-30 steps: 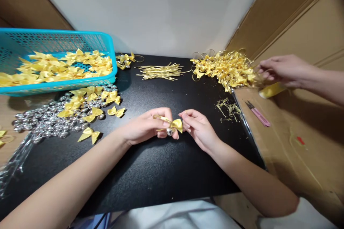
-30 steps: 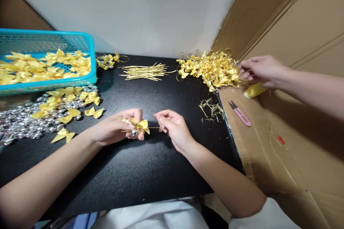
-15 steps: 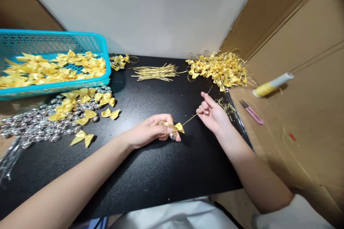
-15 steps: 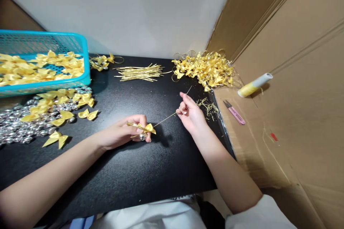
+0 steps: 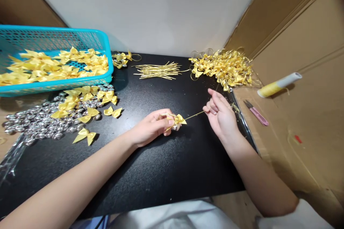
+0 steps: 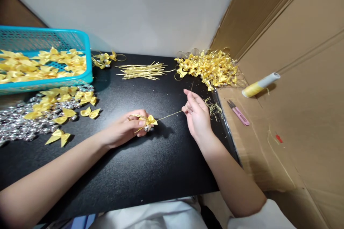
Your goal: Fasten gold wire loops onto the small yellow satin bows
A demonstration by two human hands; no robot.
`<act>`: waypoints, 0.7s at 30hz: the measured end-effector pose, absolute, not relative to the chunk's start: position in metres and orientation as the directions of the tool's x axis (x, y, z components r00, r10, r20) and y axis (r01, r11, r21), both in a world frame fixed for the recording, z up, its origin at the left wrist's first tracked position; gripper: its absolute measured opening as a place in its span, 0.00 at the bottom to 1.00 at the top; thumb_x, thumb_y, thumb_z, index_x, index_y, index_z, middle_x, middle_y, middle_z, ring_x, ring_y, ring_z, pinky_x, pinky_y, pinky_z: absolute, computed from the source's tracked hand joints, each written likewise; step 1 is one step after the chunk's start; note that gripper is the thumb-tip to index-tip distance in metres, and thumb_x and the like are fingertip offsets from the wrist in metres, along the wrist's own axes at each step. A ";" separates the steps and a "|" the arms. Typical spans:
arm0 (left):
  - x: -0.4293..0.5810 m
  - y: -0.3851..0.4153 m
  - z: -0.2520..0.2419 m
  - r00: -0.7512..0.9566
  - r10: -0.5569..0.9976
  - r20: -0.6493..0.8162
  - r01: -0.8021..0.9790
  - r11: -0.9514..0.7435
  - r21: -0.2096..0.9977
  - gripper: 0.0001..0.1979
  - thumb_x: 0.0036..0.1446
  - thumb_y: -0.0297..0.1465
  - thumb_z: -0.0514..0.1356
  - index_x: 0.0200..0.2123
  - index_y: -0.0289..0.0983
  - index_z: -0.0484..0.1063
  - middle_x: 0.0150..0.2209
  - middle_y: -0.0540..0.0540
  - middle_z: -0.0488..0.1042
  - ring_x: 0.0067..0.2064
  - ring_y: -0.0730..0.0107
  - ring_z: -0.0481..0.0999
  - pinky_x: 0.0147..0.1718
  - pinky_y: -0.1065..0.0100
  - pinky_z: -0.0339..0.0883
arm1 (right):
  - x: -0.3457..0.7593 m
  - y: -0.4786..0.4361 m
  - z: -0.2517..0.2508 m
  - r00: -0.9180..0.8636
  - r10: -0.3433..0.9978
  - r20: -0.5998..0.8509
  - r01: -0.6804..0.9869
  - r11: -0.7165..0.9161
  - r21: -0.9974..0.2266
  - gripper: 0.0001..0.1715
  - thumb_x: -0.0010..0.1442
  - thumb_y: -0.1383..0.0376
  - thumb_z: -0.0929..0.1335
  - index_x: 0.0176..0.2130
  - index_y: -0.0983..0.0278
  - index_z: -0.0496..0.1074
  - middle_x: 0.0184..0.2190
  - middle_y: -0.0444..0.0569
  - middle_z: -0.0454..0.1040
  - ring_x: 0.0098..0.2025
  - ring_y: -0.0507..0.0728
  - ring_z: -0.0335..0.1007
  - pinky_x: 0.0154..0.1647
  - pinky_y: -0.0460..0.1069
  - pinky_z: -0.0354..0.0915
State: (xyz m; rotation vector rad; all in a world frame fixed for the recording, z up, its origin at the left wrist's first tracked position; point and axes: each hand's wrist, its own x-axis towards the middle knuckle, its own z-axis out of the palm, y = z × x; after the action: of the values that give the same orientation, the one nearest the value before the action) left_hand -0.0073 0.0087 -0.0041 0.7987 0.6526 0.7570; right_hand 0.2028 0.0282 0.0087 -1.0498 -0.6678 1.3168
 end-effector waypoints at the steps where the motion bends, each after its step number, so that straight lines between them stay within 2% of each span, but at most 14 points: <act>1: -0.007 0.009 -0.003 0.561 0.795 -0.230 -0.356 0.483 0.800 0.14 0.47 0.31 0.70 0.24 0.34 0.67 0.27 0.49 0.75 0.25 0.79 0.67 0.24 0.75 0.58 | 0.201 0.028 0.005 0.178 0.968 -0.178 -0.414 -0.090 -0.906 0.16 0.45 0.56 0.77 0.35 0.60 0.77 0.16 0.33 0.50 0.21 0.46 0.41 0.24 0.45 0.52; 5: -0.009 0.009 -0.003 0.548 0.793 -0.265 -0.388 0.522 0.759 0.16 0.46 0.31 0.71 0.24 0.35 0.65 0.27 0.47 0.77 0.24 0.79 0.67 0.23 0.76 0.58 | 0.196 0.026 -0.010 0.183 0.966 -0.184 -0.250 -0.135 -0.959 0.14 0.50 0.55 0.73 0.35 0.61 0.77 0.19 0.37 0.59 0.21 0.46 0.45 0.23 0.46 0.51; 8: -0.010 0.010 -0.003 0.520 0.800 -0.298 -0.384 0.531 0.755 0.16 0.45 0.31 0.71 0.24 0.35 0.64 0.25 0.48 0.77 0.23 0.81 0.66 0.23 0.76 0.57 | 0.195 0.019 -0.011 0.210 0.978 0.011 -0.040 0.020 -0.999 0.11 0.57 0.55 0.70 0.35 0.60 0.77 0.25 0.42 0.69 0.23 0.47 0.51 0.25 0.47 0.53; 10: -0.010 0.010 -0.002 0.480 0.819 -0.314 -0.372 0.514 0.773 0.15 0.44 0.31 0.70 0.24 0.35 0.64 0.24 0.49 0.77 0.22 0.81 0.64 0.23 0.77 0.56 | 0.195 0.010 -0.007 0.187 0.966 0.177 0.112 0.158 -0.981 0.11 0.60 0.57 0.68 0.32 0.60 0.76 0.27 0.43 0.71 0.25 0.49 0.57 0.27 0.47 0.55; 12: -0.009 0.010 0.000 0.443 0.838 -0.318 -0.349 0.488 0.800 0.14 0.44 0.30 0.68 0.23 0.35 0.64 0.24 0.49 0.76 0.22 0.81 0.64 0.23 0.77 0.54 | 0.193 -0.001 -0.001 0.107 0.950 0.294 0.242 0.262 -0.934 0.12 0.63 0.60 0.66 0.31 0.61 0.75 0.24 0.43 0.70 0.24 0.50 0.59 0.26 0.47 0.55; 15: -0.008 0.008 0.000 0.431 0.847 -0.310 -0.297 0.458 0.838 0.12 0.46 0.29 0.66 0.23 0.35 0.64 0.26 0.49 0.76 0.24 0.80 0.64 0.23 0.76 0.54 | 0.188 -0.014 0.003 -0.114 0.913 0.392 0.361 0.406 -0.840 0.13 0.64 0.64 0.64 0.29 0.62 0.73 0.20 0.42 0.67 0.20 0.49 0.56 0.23 0.47 0.52; 18: -0.008 0.006 -0.002 0.435 0.852 -0.292 -0.251 0.427 0.869 0.11 0.48 0.30 0.64 0.24 0.35 0.63 0.27 0.49 0.76 0.24 0.80 0.63 0.24 0.75 0.54 | 0.181 -0.020 0.001 -0.275 0.860 0.430 0.388 0.509 -0.769 0.14 0.63 0.66 0.63 0.25 0.62 0.69 0.18 0.41 0.64 0.19 0.48 0.55 0.23 0.47 0.53; 21: -0.008 0.005 -0.003 0.435 0.858 -0.275 -0.244 0.406 0.881 0.11 0.49 0.30 0.64 0.24 0.35 0.63 0.27 0.50 0.75 0.24 0.80 0.62 0.25 0.75 0.54 | 0.178 -0.019 -0.001 -0.293 0.858 0.422 0.394 0.511 -0.764 0.16 0.62 0.67 0.63 0.23 0.62 0.66 0.17 0.40 0.62 0.19 0.48 0.55 0.24 0.46 0.53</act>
State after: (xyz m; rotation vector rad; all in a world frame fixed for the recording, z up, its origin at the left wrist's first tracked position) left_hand -0.0083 0.0048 -0.0031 0.8775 0.8375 0.8081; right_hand 0.1776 -0.0189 -0.0012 -1.0331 -1.8902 0.6781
